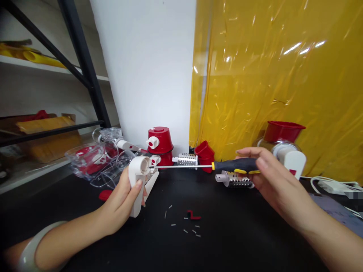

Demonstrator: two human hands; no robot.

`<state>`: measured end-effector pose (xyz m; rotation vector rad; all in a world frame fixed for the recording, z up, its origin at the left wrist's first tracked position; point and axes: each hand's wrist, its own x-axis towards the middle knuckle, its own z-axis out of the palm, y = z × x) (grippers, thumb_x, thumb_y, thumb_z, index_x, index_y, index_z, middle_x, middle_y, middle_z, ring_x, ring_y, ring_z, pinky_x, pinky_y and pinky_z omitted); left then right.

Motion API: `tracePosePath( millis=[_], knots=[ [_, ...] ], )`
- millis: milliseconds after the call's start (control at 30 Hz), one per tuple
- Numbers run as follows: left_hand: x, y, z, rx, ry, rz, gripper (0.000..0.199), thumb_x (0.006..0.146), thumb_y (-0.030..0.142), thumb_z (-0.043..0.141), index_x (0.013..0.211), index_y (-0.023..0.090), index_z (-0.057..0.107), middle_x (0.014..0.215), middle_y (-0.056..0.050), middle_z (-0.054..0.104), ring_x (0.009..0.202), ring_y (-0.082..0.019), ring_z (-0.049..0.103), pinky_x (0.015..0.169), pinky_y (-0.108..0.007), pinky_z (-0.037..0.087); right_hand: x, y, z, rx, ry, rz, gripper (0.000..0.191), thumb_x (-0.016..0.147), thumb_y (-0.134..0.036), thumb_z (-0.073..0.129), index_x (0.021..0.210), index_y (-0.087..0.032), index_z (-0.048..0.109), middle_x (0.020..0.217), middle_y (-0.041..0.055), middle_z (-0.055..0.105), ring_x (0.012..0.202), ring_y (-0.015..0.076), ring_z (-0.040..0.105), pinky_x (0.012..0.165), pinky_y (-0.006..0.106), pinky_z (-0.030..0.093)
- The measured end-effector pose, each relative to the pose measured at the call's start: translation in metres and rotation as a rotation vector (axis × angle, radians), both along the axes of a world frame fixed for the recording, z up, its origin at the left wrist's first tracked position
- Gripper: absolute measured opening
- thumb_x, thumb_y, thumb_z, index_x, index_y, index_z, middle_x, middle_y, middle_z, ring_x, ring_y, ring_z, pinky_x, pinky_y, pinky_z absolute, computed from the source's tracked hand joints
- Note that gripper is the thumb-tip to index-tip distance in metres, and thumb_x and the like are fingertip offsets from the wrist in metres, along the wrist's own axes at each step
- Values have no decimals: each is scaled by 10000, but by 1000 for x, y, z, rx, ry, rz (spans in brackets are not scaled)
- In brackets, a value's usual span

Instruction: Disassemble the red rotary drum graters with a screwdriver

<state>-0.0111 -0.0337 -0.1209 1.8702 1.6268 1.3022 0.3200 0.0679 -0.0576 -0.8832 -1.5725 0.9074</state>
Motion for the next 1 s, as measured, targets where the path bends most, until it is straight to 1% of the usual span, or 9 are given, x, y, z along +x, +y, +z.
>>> tracePosePath(
  millis=[133,300,400,467,533,633,733,900,1000],
  knots=[
    [0,0,1,6,3,0,484,1017,483,294,1424,240,196,847,-26,560,625,-154,602,616,-343,554,4,7,-2,-60,-226,-56,666,743,-849,450,835,-224,661,617,35,592,500,156,500,414,239,420],
    [1,-1,2,2,-20,1,480,1018,466,303,1425,231,201,835,-22,564,625,-157,604,605,-332,547,4,1,1,5,-46,-18,381,647,-553,795,908,-314,652,929,-2,666,735,145,602,547,162,488],
    [3,-3,3,1,-2,-5,467,1020,449,303,1421,228,209,816,-16,570,613,-157,603,601,-326,539,1,-2,3,-127,182,127,424,550,-366,852,912,-324,635,1107,-3,671,903,212,656,709,248,568],
    [4,-5,4,5,12,-3,458,1020,435,308,1417,226,218,804,-14,575,604,-158,603,604,-326,536,-1,1,2,-199,240,173,393,617,-461,778,957,-308,653,1090,38,685,919,264,669,753,341,586],
    [5,-6,4,8,18,-12,464,1017,423,320,1421,217,221,808,-19,582,609,-162,607,615,-331,539,-1,6,0,-189,179,83,441,717,-650,628,931,-268,679,932,75,703,801,266,674,672,359,588],
    [5,-6,4,10,4,-23,482,1012,415,337,1432,210,219,813,-25,587,612,-167,608,618,-335,543,2,9,-3,-48,-101,-133,575,771,-774,497,836,-235,686,710,66,644,558,197,574,448,285,483],
    [4,-6,3,10,-28,-17,492,1015,418,329,1443,214,201,807,-21,582,603,-164,603,603,-335,539,2,6,-2,129,-185,-226,513,725,-748,597,855,-257,671,787,51,624,604,182,541,436,250,441],
    [3,-5,1,-9,-25,-26,467,1018,432,323,1423,224,217,815,-24,586,619,-168,616,619,-344,545,0,-2,1,-3,177,33,460,552,-360,842,954,-321,622,1022,17,630,869,199,606,651,231,533],
    [3,-5,0,-14,-23,-26,476,1018,439,321,1429,230,202,821,-23,583,621,-169,619,628,-349,549,1,3,-2,-65,284,136,310,686,-418,729,954,-292,636,1024,40,642,912,226,632,731,294,560]
  ],
)
